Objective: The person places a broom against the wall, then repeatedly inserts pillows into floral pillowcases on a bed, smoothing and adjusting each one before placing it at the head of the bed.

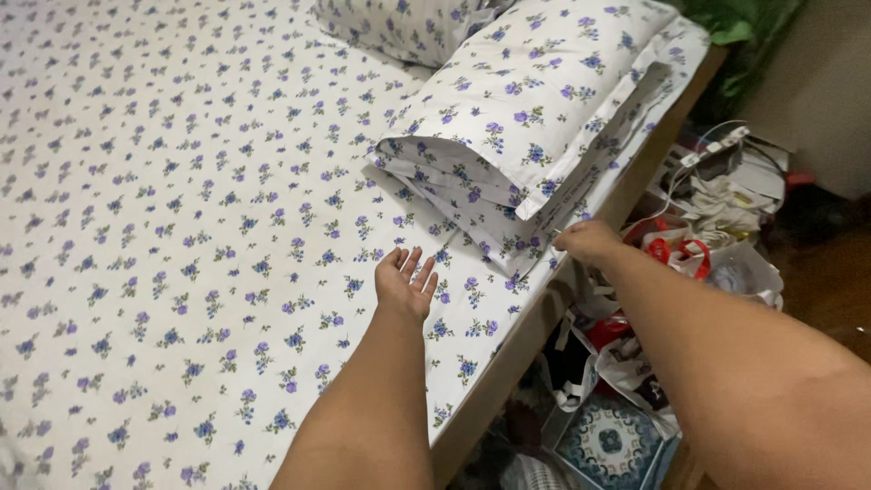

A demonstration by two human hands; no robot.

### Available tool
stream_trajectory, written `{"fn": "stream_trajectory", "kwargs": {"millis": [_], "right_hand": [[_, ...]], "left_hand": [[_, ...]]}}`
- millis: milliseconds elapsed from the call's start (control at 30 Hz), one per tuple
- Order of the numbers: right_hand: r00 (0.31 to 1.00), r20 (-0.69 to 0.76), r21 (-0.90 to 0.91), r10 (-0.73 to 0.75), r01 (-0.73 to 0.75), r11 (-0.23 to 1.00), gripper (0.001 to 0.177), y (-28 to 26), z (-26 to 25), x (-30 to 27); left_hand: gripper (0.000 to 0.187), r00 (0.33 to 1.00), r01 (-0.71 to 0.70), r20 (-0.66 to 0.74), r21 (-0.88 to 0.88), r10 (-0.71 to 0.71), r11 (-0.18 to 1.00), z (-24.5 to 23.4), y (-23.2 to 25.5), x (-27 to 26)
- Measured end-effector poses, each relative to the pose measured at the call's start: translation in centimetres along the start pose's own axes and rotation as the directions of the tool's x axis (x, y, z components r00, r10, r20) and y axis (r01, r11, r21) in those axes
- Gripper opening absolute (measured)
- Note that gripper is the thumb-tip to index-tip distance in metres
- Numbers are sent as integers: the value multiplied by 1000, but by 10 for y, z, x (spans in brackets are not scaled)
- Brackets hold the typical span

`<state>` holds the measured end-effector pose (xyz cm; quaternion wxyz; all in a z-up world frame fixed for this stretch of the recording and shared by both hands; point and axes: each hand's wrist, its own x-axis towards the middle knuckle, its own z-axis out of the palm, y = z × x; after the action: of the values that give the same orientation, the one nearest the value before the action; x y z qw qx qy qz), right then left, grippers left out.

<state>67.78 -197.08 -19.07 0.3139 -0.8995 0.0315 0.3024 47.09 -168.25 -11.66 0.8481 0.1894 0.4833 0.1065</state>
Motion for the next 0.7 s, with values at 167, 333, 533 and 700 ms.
{"fn": "stream_trajectory", "kwargs": {"millis": [167, 333, 533, 700], "right_hand": [[983, 104, -352, -152, 180, 919, 47, 17, 4, 47], [965, 250, -640, -80, 226, 734, 42, 28, 4, 47], [947, -148, -379, -286, 212, 901, 31, 71, -13, 35], [764, -636, -107, -107, 50, 993, 27, 149, -76, 35]], "left_hand": [[50, 999, -23, -29, -66, 21, 998, 21, -26, 22], [51, 1000, -14, -21, -97, 12, 995, 58, -42, 39], [49, 1000, -8, 19, -61, 9, 998, 99, -60, 53], [60, 996, 13, 90, -26, -10, 1000, 138, -70, 66]]}}
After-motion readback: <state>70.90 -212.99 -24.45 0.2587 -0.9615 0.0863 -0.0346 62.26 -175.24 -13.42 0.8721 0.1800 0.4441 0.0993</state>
